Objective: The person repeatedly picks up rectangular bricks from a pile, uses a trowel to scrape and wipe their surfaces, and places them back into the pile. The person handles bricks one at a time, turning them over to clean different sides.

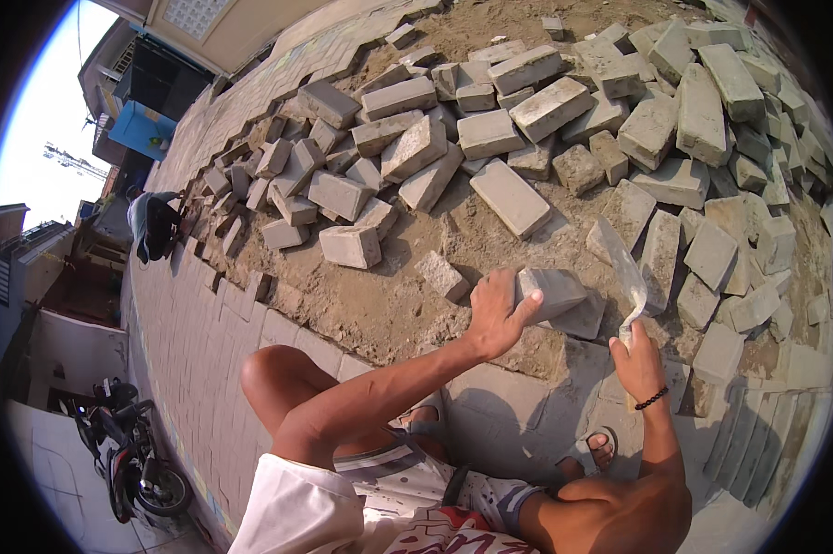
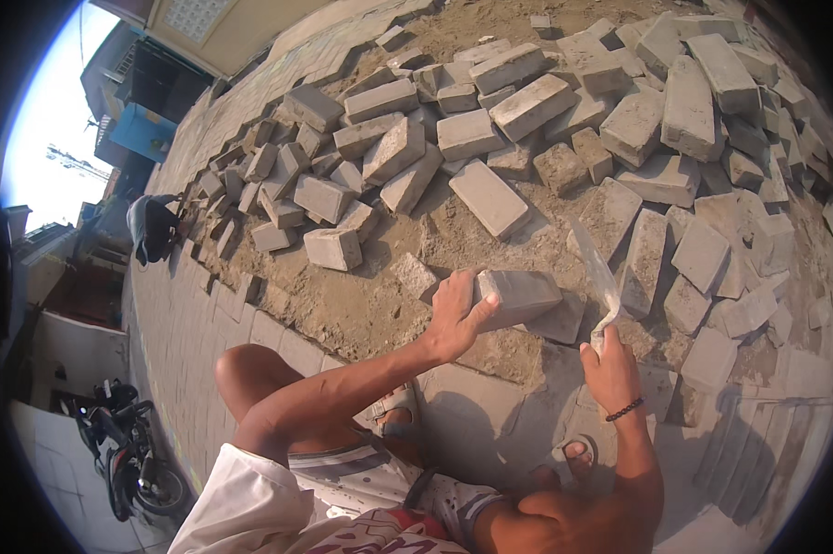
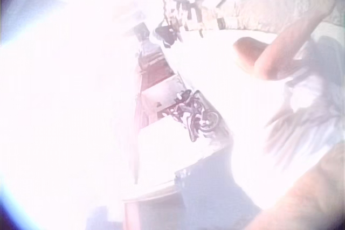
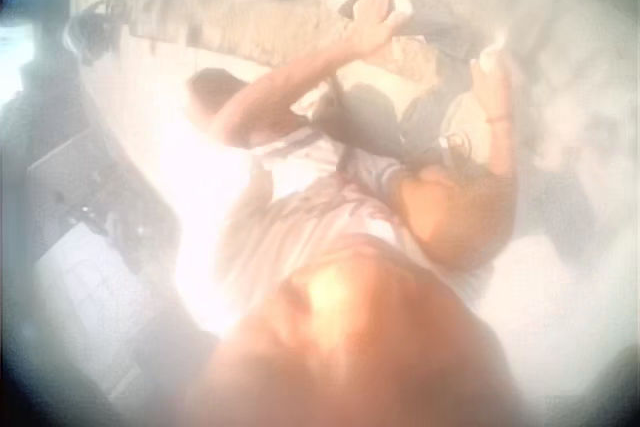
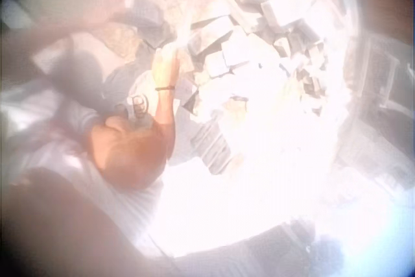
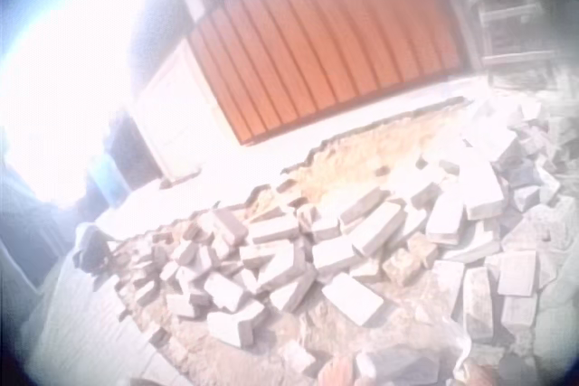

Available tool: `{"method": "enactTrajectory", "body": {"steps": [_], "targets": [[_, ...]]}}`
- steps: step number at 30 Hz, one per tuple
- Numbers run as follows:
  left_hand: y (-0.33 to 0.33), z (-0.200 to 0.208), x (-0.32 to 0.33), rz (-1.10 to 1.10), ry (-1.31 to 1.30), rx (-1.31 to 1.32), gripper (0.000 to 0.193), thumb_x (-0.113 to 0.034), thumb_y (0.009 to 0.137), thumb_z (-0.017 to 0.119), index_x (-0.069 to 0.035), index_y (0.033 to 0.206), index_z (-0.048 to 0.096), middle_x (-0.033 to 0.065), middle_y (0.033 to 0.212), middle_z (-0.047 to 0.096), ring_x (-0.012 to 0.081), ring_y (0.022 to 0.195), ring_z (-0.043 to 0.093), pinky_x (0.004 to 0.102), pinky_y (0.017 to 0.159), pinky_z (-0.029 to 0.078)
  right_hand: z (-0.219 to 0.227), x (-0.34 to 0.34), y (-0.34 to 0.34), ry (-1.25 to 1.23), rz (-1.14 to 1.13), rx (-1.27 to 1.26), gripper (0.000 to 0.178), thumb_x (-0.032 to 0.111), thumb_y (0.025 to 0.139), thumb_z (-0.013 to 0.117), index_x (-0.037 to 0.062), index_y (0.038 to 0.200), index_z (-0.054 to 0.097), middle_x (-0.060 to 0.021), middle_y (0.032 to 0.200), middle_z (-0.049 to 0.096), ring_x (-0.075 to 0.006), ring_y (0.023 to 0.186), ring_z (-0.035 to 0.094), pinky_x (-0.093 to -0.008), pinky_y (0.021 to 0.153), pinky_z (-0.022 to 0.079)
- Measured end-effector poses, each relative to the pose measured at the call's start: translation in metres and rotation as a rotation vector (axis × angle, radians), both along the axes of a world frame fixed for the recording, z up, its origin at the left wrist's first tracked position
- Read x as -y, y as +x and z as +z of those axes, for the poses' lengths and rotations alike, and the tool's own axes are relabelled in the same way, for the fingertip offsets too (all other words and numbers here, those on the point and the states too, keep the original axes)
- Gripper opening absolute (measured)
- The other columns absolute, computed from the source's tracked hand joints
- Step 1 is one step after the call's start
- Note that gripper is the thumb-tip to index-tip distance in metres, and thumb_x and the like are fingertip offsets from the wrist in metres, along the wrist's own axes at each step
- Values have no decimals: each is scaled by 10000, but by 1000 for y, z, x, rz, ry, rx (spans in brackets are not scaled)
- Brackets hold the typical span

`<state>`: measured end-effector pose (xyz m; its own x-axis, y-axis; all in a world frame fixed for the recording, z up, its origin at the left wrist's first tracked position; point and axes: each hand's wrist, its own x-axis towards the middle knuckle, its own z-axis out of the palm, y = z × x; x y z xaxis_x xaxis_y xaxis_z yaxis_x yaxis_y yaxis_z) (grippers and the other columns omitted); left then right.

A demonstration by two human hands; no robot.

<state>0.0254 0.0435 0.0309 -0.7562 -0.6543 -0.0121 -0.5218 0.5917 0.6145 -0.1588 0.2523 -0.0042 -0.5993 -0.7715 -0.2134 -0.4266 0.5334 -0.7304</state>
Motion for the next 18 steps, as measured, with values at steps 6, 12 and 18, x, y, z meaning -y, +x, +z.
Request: {"method": "enactTrajectory", "body": {"steps": [6,12,18], "targets": [[3,-31,-5,101,-43,-131,439,-398,1014,430,-43,1256,522,185,1030,527,366,974,484,481,866,361,39,15,46,5,265,71,313,220,891,602,-46,1002,480,-305,764,641,-489,787,637,-558,709,498],[-9,-30,-7,110,132,-126,320,-333,1037,442,-29,1072,534,175,928,560,361,893,528,472,798,401,-50,8,-12,232,178,74,305,169,859,573,-98,999,532,-344,878,652,-485,881,652,-526,777,529],[-1,-9,5,186,287,-102,355,-325,1050,429,2,1015,563,192,916,576,332,879,566,444,794,429,30,16,24,12,191,43,299,214,888,594,-53,988,504,-305,771,651,-498,759,639,-565,694,505]]}}
